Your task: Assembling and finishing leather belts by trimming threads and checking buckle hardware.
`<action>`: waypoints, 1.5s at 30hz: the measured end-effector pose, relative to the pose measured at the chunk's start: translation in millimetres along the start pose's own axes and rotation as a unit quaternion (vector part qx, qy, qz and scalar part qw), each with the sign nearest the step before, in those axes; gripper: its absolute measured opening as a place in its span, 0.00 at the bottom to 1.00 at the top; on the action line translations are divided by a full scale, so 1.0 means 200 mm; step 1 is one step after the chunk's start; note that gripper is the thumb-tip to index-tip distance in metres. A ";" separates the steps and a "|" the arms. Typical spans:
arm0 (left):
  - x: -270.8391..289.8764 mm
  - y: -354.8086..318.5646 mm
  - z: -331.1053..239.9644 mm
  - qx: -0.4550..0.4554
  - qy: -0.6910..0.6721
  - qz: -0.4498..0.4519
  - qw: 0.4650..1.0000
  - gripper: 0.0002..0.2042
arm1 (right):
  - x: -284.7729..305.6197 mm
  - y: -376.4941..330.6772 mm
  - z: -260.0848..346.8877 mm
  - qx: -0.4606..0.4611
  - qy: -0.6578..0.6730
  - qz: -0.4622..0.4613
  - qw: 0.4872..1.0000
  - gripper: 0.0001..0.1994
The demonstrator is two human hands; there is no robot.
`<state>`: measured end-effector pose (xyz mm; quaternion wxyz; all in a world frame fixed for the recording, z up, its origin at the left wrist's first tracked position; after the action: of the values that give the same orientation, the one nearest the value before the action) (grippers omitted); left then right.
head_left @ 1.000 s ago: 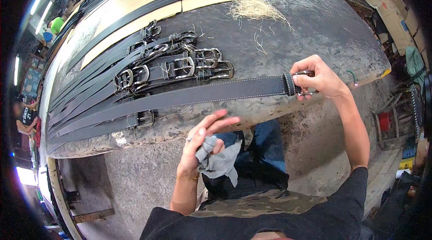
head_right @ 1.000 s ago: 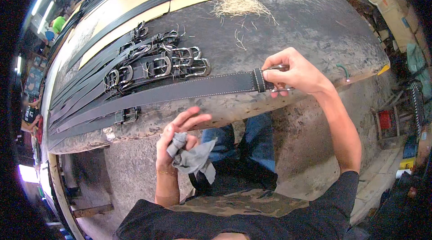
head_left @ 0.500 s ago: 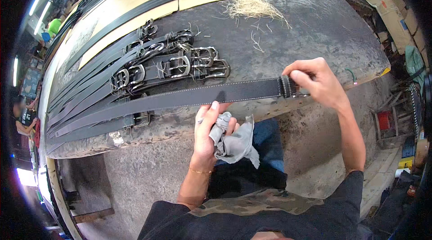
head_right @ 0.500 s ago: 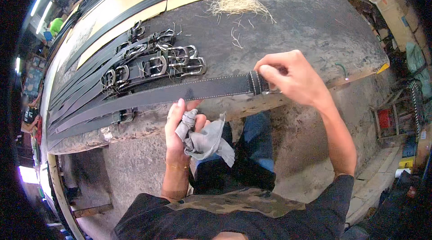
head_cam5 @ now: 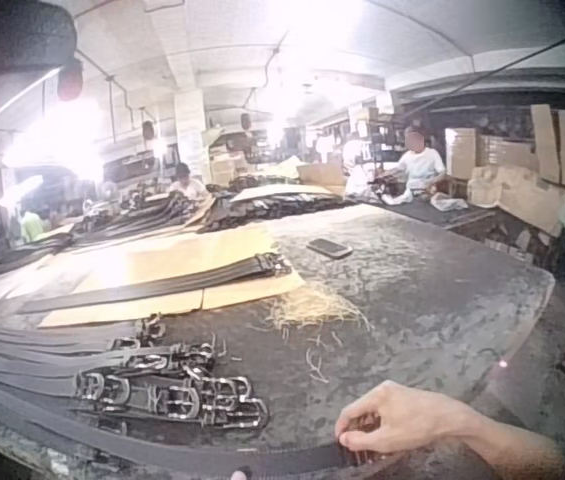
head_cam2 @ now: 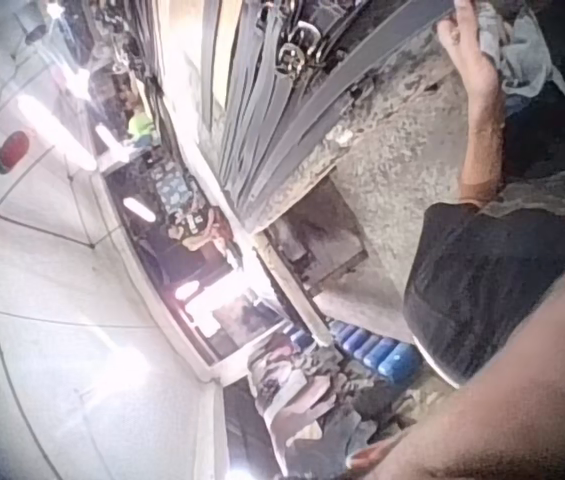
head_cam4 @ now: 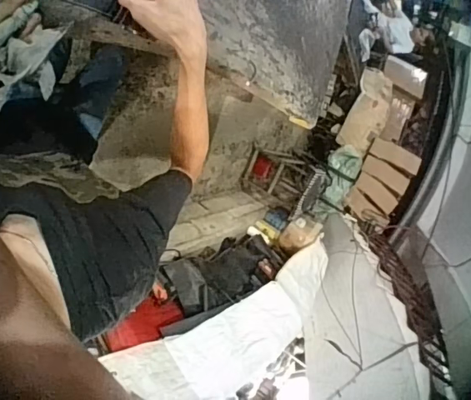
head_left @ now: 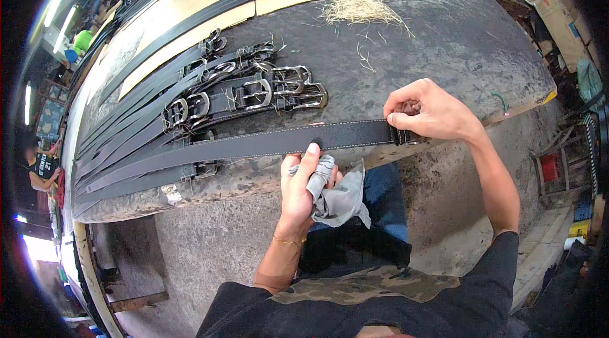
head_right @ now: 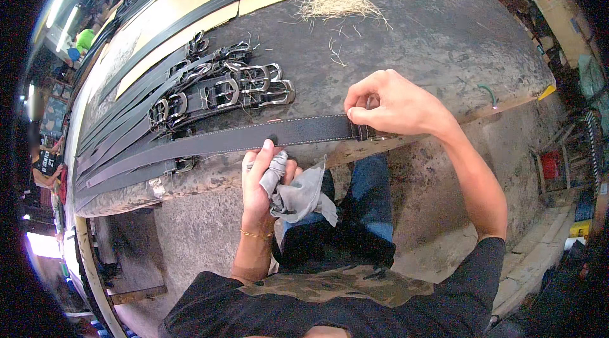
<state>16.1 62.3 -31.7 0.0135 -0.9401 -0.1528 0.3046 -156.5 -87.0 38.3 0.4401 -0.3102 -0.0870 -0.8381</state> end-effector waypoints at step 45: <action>0.00 0.02 0.04 0.029 0.049 0.046 0.997 0.18 | -0.21 -0.66 0.65 0.327 -0.080 -0.309 0.890 0.16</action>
<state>13.0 59.0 -38.2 0.0340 -0.9591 -0.1000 0.2625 -185.4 74.8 134.0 0.2268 -0.1726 -0.4824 -0.8283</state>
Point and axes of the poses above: each hand's wrist, its own y-axis towards the middle knuckle, its own x-axis out of the back of the hand, z = x × y, the point moved 4 cm from there along y, towards the middle knuckle, and after that the axes turned 4 degrees about z, right-handed, at the moved point
